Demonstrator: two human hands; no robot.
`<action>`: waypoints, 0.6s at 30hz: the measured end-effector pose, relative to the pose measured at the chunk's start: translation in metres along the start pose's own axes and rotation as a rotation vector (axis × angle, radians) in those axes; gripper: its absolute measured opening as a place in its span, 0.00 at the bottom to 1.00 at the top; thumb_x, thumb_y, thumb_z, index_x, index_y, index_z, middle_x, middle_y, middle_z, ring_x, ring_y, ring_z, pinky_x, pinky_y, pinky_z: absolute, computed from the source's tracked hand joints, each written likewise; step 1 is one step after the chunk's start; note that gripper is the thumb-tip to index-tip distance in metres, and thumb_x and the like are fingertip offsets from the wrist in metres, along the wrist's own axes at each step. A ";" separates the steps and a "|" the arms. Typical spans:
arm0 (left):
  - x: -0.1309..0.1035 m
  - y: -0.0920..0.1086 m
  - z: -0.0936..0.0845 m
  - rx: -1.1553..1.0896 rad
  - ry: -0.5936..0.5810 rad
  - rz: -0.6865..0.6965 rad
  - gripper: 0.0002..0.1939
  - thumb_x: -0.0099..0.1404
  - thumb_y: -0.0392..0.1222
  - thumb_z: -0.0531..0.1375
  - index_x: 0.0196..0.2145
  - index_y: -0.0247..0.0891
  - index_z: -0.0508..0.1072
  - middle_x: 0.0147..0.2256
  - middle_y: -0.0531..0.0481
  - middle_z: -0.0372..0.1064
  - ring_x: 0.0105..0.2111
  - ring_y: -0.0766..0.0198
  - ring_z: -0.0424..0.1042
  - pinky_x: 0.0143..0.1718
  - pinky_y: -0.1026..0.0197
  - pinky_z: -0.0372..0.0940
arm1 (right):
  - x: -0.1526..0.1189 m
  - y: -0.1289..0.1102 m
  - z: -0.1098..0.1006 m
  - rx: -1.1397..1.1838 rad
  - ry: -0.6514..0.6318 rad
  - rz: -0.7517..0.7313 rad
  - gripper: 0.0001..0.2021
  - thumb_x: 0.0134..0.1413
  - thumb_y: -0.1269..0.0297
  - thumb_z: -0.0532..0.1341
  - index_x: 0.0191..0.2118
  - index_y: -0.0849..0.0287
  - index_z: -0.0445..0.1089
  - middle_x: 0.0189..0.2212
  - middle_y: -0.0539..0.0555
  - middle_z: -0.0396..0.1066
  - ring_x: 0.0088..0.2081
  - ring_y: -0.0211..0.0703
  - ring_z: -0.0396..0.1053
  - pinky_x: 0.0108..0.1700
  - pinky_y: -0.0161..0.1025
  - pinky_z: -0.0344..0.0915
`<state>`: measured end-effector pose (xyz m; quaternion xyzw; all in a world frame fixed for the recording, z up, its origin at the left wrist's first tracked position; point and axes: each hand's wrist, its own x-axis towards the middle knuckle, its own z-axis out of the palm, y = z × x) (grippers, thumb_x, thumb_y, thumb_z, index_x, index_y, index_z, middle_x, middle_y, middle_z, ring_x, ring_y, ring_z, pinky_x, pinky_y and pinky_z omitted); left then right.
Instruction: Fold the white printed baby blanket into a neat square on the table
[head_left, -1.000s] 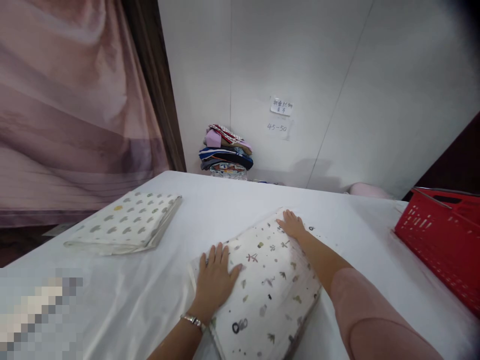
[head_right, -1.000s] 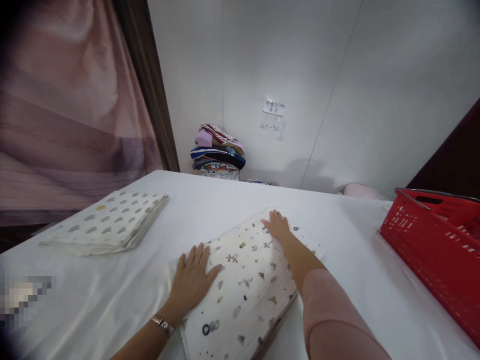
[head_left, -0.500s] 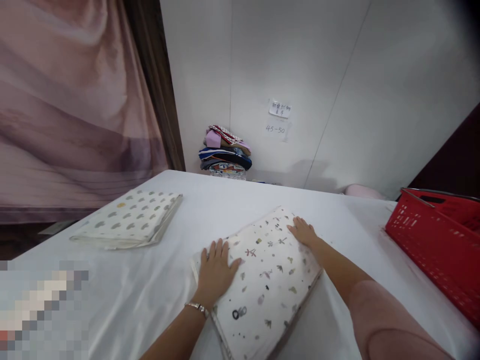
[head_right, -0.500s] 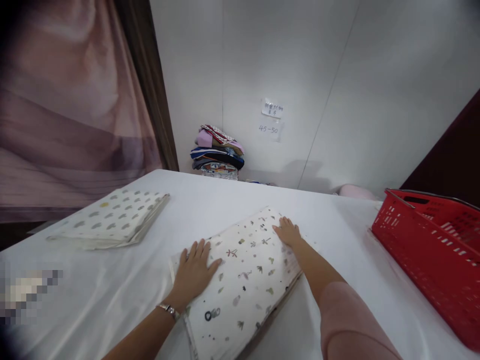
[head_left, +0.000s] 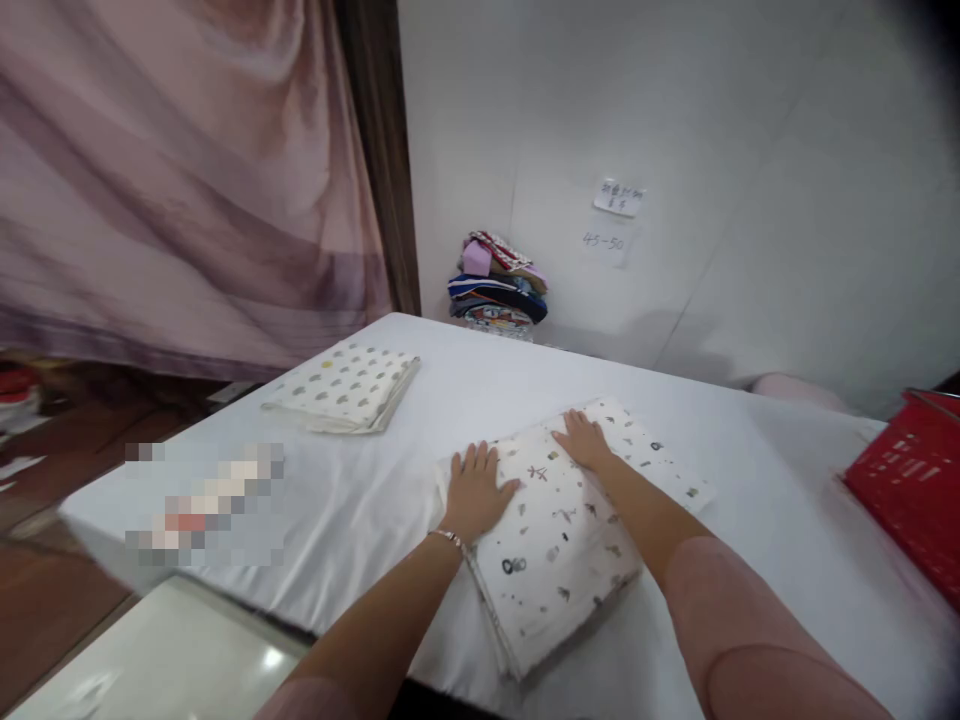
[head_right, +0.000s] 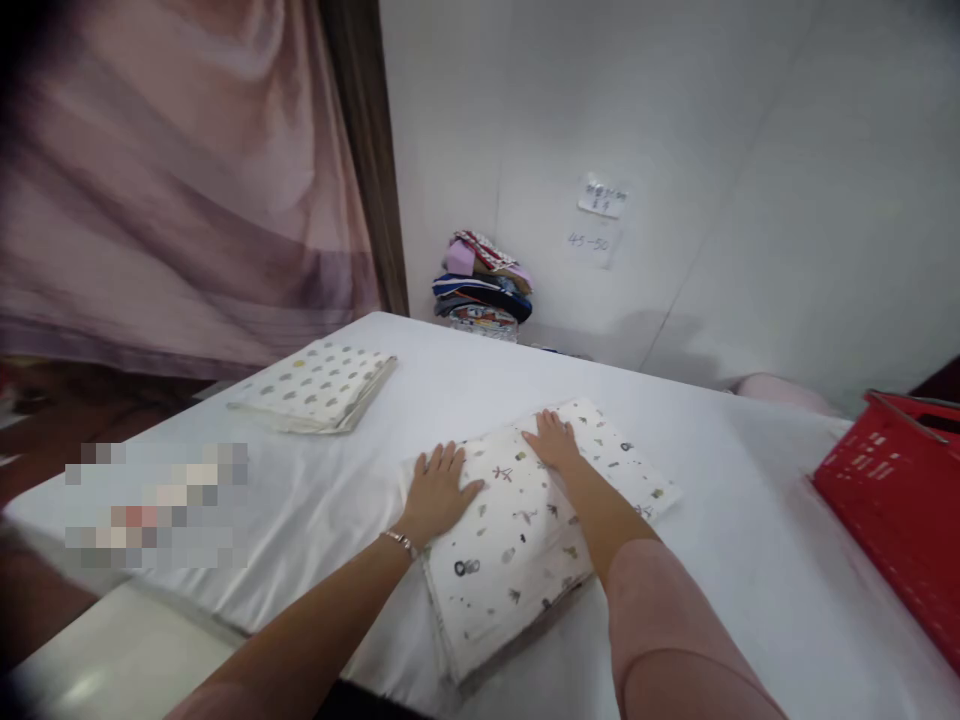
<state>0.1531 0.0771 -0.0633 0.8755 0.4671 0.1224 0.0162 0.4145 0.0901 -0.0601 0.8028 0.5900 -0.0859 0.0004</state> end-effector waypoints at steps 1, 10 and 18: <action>0.000 0.000 0.000 -0.009 -0.006 -0.002 0.36 0.63 0.62 0.41 0.60 0.34 0.57 0.62 0.40 0.49 0.61 0.46 0.45 0.60 0.41 0.40 | -0.003 -0.002 -0.001 0.007 0.000 0.016 0.34 0.59 0.46 0.38 0.65 0.63 0.41 0.66 0.58 0.34 0.65 0.49 0.32 0.61 0.53 0.34; -0.001 0.003 -0.001 -0.056 -0.047 -0.015 0.37 0.63 0.62 0.42 0.60 0.32 0.56 0.62 0.39 0.47 0.62 0.45 0.43 0.60 0.40 0.36 | -0.080 -0.058 0.013 -0.001 -0.019 -0.247 0.33 0.59 0.45 0.38 0.65 0.60 0.43 0.66 0.56 0.35 0.65 0.47 0.32 0.62 0.51 0.33; -0.001 -0.020 -0.024 -0.330 0.052 -0.036 0.24 0.67 0.47 0.44 0.56 0.35 0.61 0.62 0.44 0.48 0.62 0.58 0.46 0.61 0.52 0.47 | -0.128 -0.081 0.022 0.022 -0.015 -0.395 0.31 0.60 0.46 0.40 0.65 0.56 0.44 0.66 0.52 0.34 0.65 0.45 0.30 0.63 0.51 0.30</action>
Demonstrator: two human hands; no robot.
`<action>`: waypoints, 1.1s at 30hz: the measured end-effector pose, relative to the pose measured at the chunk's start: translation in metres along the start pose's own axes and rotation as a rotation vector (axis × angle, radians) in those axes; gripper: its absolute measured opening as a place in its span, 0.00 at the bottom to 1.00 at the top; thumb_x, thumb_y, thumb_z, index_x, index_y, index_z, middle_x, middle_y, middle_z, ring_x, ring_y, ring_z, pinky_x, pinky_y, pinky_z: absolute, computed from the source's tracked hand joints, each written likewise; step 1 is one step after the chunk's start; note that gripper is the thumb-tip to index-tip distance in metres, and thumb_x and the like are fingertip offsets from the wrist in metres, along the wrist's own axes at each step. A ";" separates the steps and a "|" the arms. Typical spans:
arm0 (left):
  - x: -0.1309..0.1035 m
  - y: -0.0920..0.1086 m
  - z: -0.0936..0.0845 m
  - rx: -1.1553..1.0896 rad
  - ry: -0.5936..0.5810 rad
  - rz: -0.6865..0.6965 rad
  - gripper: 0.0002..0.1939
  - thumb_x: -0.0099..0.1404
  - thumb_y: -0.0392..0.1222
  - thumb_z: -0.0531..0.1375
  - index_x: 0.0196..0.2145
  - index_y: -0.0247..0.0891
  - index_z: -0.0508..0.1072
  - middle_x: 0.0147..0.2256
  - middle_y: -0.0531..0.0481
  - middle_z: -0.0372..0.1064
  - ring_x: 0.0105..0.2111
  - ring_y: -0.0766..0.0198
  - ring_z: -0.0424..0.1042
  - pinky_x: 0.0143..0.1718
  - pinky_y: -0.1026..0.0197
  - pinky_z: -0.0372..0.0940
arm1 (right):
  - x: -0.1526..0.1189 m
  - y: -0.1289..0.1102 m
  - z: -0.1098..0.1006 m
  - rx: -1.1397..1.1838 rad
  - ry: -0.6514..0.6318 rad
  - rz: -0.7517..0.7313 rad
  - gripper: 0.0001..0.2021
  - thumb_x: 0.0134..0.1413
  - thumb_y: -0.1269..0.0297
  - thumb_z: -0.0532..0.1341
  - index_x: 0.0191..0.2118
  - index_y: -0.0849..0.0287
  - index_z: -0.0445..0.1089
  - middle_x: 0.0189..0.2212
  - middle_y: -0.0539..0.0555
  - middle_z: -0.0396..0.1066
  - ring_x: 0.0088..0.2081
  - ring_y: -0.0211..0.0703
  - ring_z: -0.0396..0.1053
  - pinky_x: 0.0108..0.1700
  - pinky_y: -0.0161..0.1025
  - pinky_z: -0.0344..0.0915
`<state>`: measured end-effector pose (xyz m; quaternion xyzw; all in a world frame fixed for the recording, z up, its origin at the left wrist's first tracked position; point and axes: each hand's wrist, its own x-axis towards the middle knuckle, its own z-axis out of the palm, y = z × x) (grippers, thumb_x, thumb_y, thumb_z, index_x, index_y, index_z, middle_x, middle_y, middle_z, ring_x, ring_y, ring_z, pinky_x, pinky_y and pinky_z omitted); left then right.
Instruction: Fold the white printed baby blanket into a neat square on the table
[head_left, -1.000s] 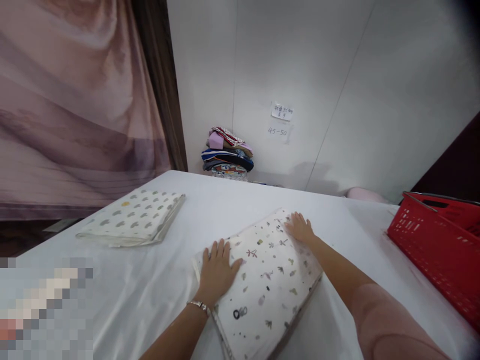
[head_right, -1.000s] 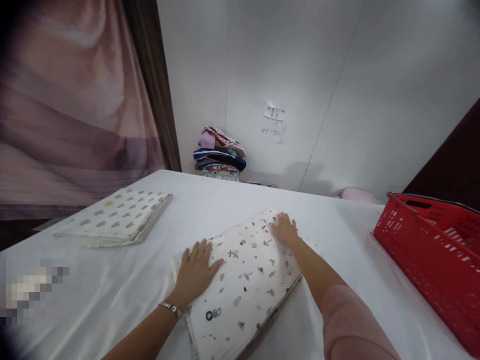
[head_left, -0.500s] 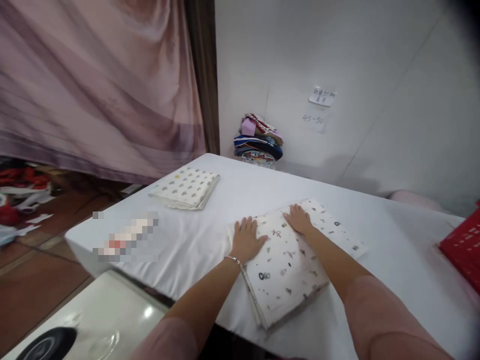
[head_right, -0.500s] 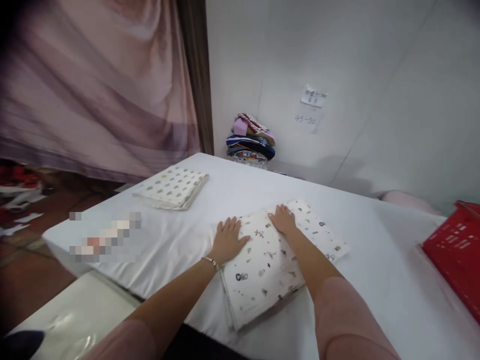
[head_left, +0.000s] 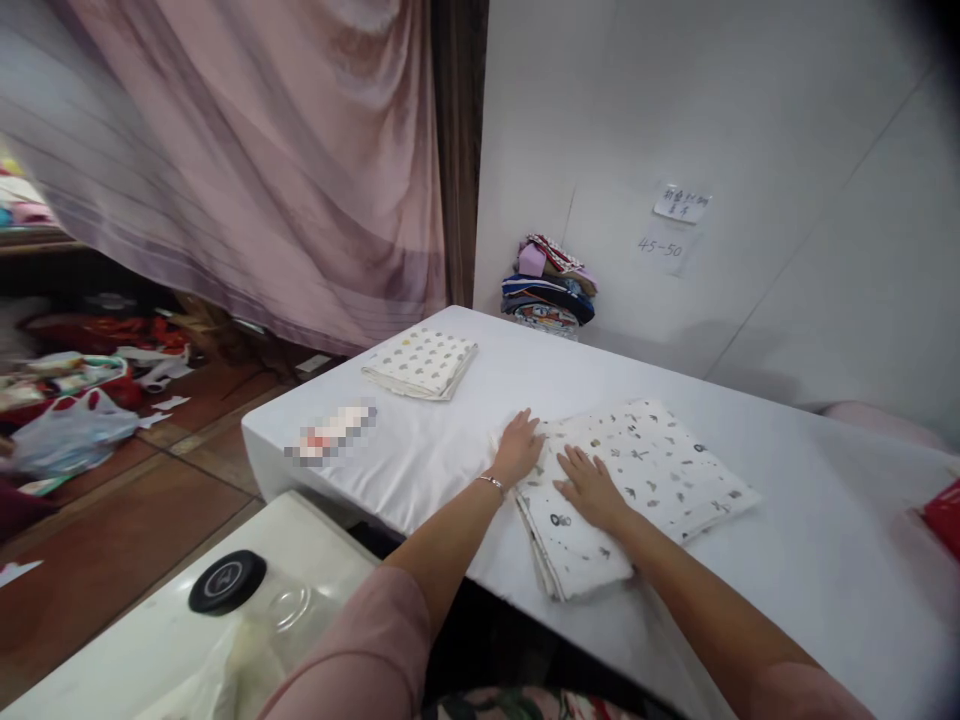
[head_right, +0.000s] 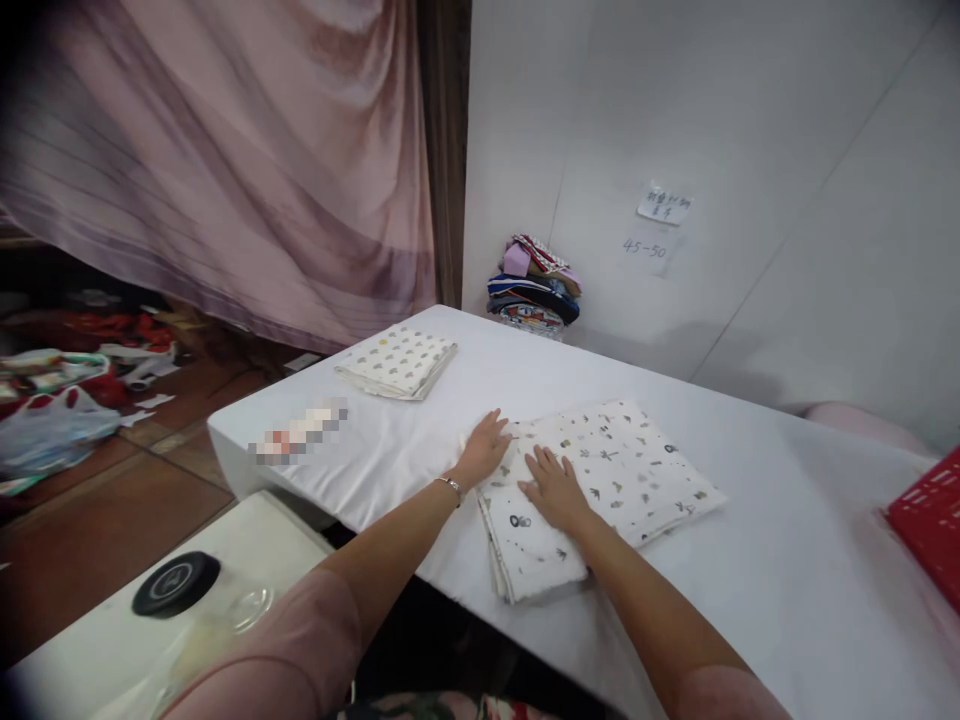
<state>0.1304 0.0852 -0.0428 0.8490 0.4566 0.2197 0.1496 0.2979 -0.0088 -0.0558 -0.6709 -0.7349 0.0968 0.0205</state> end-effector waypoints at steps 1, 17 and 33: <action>-0.002 -0.008 -0.007 -0.038 0.053 -0.042 0.23 0.67 0.45 0.44 0.55 0.35 0.62 0.62 0.45 0.49 0.62 0.60 0.47 0.60 0.54 0.49 | -0.003 -0.003 0.000 0.027 -0.010 0.013 0.31 0.60 0.47 0.40 0.64 0.56 0.45 0.66 0.52 0.34 0.65 0.45 0.31 0.63 0.50 0.30; -0.025 -0.060 -0.031 -0.081 -0.051 -0.217 0.25 0.59 0.39 0.54 0.55 0.40 0.64 0.53 0.48 0.65 0.52 0.59 0.62 0.53 0.59 0.55 | -0.073 -0.107 -0.008 0.106 0.210 -0.010 0.15 0.53 0.65 0.55 0.47 0.57 0.66 0.41 0.58 0.65 0.43 0.49 0.62 0.44 0.41 0.60; 0.009 -0.066 -0.031 -0.016 -0.182 -0.210 0.19 0.56 0.32 0.53 0.44 0.42 0.71 0.45 0.48 0.68 0.42 0.61 0.67 0.38 0.63 0.62 | -0.081 -0.110 0.004 0.128 0.149 0.120 0.17 0.57 0.65 0.50 0.52 0.57 0.62 0.43 0.56 0.63 0.40 0.44 0.65 0.39 0.36 0.59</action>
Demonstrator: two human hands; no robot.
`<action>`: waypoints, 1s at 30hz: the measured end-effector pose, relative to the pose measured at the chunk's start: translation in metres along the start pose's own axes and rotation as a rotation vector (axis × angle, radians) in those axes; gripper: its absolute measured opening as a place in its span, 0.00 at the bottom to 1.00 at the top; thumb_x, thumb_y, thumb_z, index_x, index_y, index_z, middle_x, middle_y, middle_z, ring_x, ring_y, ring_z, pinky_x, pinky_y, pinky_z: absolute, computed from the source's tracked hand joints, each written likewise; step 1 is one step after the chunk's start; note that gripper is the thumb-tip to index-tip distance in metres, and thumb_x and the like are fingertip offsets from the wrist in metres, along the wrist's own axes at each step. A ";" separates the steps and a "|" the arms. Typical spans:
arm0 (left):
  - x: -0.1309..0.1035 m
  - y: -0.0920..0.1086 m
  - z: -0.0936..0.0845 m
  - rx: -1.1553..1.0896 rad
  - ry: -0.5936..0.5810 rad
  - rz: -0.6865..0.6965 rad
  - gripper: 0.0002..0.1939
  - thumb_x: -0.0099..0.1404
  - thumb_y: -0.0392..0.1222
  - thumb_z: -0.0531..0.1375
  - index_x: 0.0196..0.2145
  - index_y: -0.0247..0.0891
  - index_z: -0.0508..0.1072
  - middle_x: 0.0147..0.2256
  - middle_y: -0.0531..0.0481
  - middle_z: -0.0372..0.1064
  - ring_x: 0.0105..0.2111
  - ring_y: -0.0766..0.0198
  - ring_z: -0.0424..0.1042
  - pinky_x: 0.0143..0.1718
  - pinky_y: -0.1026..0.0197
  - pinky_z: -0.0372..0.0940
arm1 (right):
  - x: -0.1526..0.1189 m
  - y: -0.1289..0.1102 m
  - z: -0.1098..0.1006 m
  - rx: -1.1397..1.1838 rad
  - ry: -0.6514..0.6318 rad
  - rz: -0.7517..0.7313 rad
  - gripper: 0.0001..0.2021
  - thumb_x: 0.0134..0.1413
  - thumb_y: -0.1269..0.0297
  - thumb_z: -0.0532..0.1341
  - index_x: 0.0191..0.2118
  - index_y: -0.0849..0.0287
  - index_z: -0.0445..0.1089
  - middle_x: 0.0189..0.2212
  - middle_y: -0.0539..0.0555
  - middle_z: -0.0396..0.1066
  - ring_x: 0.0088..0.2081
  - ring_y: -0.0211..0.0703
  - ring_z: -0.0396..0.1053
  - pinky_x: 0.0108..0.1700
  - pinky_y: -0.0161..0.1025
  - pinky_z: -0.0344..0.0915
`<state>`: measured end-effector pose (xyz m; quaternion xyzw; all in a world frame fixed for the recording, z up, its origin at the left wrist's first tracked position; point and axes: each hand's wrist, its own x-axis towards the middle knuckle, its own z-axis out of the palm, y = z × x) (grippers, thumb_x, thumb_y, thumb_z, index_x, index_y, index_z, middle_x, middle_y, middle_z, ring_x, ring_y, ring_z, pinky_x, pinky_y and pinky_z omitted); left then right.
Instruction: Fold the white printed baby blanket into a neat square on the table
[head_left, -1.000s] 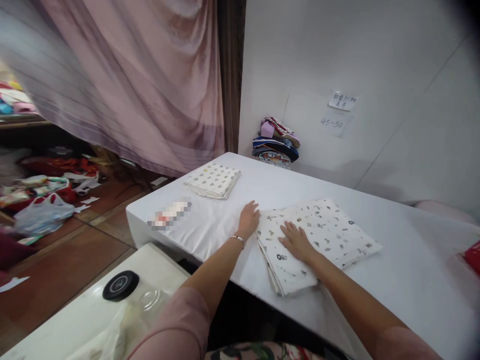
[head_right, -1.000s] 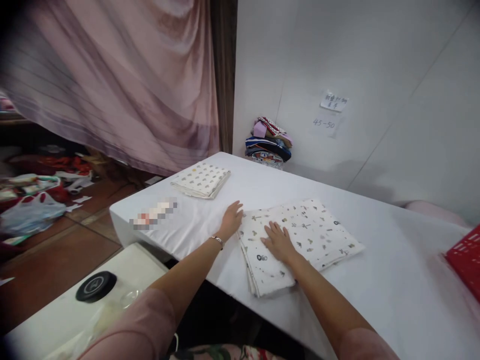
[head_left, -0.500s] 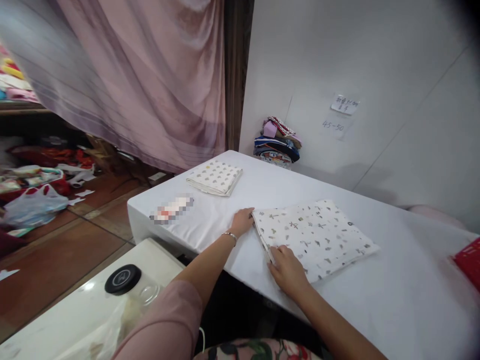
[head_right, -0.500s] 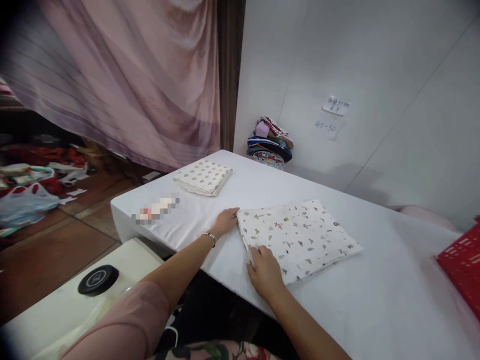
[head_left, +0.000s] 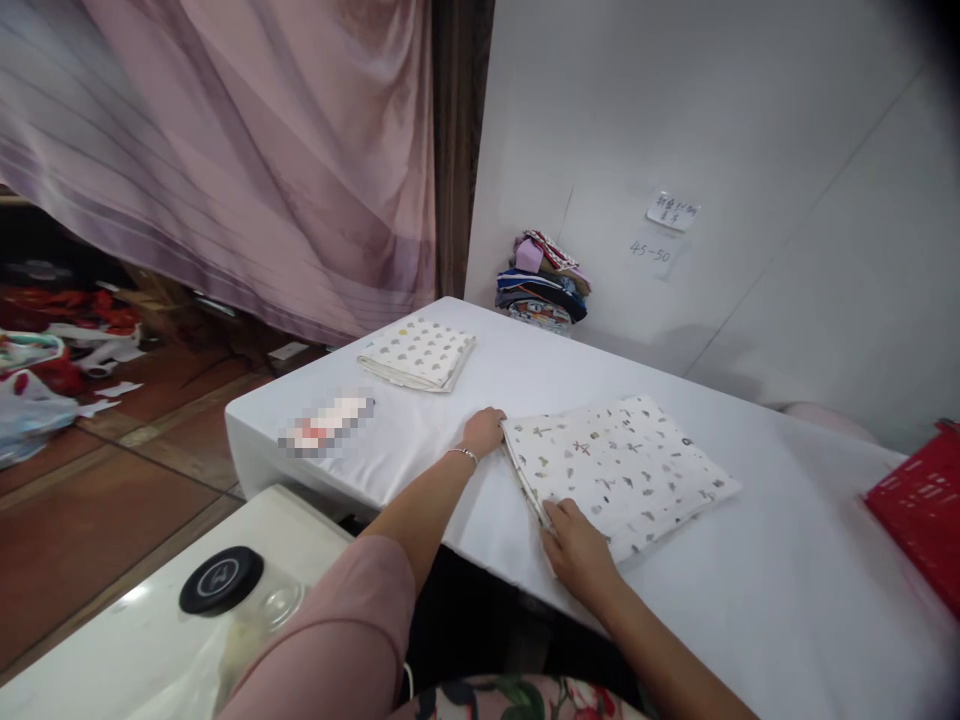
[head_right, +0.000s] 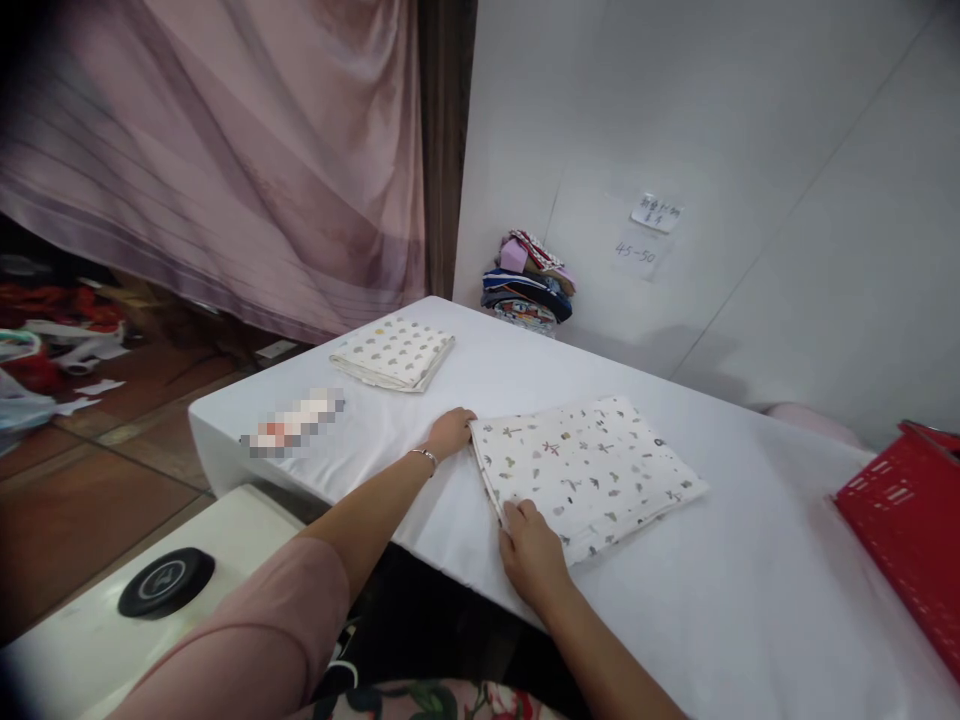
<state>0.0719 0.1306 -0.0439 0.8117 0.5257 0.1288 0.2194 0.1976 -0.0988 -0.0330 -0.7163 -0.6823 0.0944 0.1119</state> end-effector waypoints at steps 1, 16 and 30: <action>0.001 0.000 -0.001 0.005 -0.008 0.003 0.19 0.55 0.32 0.53 0.44 0.42 0.72 0.45 0.48 0.68 0.42 0.61 0.68 0.37 0.64 0.62 | 0.000 0.001 -0.001 0.018 -0.006 0.005 0.16 0.57 0.65 0.50 0.50 0.57 0.63 0.42 0.56 0.64 0.39 0.43 0.65 0.39 0.36 0.59; -0.003 -0.001 -0.004 0.033 0.028 0.016 0.16 0.56 0.33 0.51 0.40 0.41 0.73 0.43 0.48 0.70 0.43 0.60 0.68 0.40 0.62 0.62 | -0.010 -0.013 0.002 0.006 -0.013 -0.005 0.17 0.52 0.72 0.51 0.48 0.62 0.64 0.45 0.60 0.63 0.44 0.45 0.63 0.46 0.38 0.60; -0.010 0.005 -0.002 0.080 0.021 0.012 0.17 0.62 0.39 0.47 0.41 0.47 0.74 0.42 0.48 0.68 0.42 0.60 0.68 0.40 0.63 0.62 | -0.073 0.041 0.019 0.013 0.300 -0.309 0.28 0.55 0.66 0.54 0.62 0.60 0.49 0.57 0.62 0.57 0.59 0.50 0.53 0.59 0.56 0.49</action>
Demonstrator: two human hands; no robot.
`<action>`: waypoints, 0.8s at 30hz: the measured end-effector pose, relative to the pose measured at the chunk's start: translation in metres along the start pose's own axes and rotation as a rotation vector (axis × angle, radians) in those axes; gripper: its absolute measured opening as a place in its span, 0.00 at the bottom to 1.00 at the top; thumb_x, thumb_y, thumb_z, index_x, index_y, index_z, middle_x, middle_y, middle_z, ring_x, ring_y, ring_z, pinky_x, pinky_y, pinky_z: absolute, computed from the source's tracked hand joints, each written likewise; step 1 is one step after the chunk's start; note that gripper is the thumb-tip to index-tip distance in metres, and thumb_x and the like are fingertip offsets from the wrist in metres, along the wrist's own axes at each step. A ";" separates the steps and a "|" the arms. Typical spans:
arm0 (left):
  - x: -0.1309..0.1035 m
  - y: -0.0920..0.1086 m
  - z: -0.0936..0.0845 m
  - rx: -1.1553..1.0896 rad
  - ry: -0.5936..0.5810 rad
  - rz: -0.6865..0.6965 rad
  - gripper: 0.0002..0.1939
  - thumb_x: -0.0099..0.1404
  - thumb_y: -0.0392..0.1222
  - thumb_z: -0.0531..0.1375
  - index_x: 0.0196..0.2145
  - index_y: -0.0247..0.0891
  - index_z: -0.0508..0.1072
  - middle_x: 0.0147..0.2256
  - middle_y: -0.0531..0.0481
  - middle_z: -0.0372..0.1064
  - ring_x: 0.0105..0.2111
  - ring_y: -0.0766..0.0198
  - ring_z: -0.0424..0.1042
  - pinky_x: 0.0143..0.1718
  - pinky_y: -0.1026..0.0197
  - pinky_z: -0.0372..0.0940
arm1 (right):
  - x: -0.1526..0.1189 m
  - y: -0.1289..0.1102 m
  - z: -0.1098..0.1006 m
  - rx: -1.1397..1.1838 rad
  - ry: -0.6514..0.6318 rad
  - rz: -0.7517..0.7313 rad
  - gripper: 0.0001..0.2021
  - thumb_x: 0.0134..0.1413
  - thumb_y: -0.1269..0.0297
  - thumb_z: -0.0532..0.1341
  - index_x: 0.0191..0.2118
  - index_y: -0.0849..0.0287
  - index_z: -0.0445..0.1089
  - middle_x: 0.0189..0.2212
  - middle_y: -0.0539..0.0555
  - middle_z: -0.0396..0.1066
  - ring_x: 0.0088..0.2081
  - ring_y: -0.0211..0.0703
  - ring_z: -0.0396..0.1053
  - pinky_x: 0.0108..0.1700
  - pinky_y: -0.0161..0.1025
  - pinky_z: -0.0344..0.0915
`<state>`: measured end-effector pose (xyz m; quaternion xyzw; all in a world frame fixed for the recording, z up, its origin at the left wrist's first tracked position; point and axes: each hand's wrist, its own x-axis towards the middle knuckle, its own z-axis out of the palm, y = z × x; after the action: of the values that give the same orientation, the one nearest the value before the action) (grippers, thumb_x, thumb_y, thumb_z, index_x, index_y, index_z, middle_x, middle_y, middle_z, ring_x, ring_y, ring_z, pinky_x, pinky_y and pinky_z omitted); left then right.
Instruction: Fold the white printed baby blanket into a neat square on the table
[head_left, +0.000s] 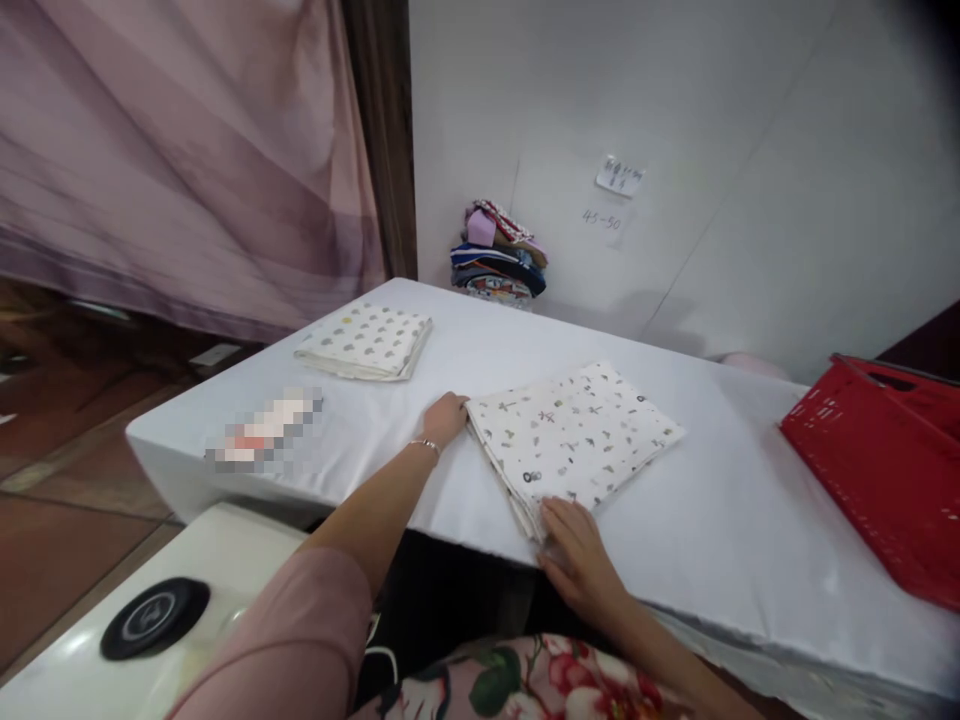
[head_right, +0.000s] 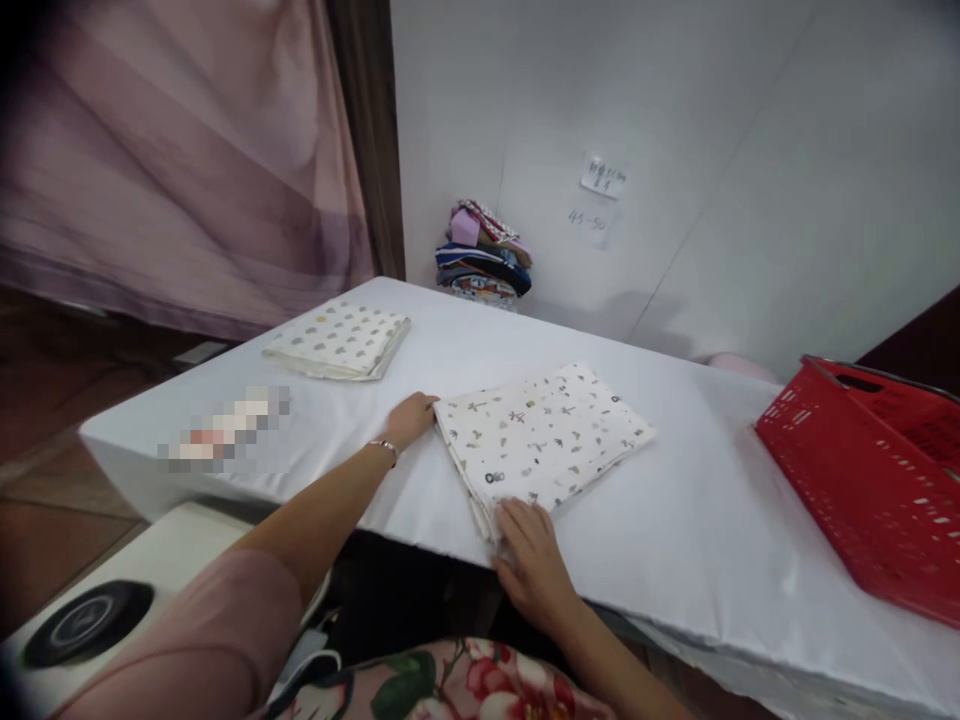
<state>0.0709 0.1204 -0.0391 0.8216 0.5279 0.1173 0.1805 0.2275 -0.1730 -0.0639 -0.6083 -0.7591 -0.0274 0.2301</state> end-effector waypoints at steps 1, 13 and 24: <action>0.002 0.000 0.001 0.002 -0.004 -0.011 0.17 0.63 0.39 0.47 0.41 0.47 0.74 0.43 0.48 0.68 0.42 0.60 0.68 0.39 0.63 0.62 | -0.004 0.003 0.000 -0.007 0.005 0.008 0.26 0.56 0.67 0.53 0.61 0.60 0.51 0.57 0.62 0.59 0.59 0.50 0.53 0.59 0.56 0.49; 0.000 -0.001 0.006 0.001 -0.006 -0.014 0.20 0.62 0.40 0.49 0.51 0.45 0.67 0.48 0.46 0.64 0.43 0.58 0.67 0.39 0.61 0.62 | 0.003 0.011 0.004 0.007 0.039 0.005 0.18 0.58 0.69 0.52 0.54 0.57 0.63 0.50 0.58 0.67 0.55 0.46 0.59 0.57 0.54 0.52; 0.004 0.003 0.005 -0.055 0.012 -0.099 0.18 0.62 0.39 0.49 0.47 0.47 0.70 0.47 0.49 0.66 0.45 0.59 0.67 0.41 0.62 0.61 | 0.019 0.015 -0.006 0.197 0.071 0.213 0.15 0.60 0.63 0.49 0.49 0.55 0.67 0.43 0.55 0.71 0.47 0.44 0.67 0.49 0.44 0.64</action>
<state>0.0768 0.1225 -0.0428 0.7885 0.5654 0.1277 0.2056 0.2401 -0.1540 -0.0553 -0.6587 -0.6806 0.0504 0.3168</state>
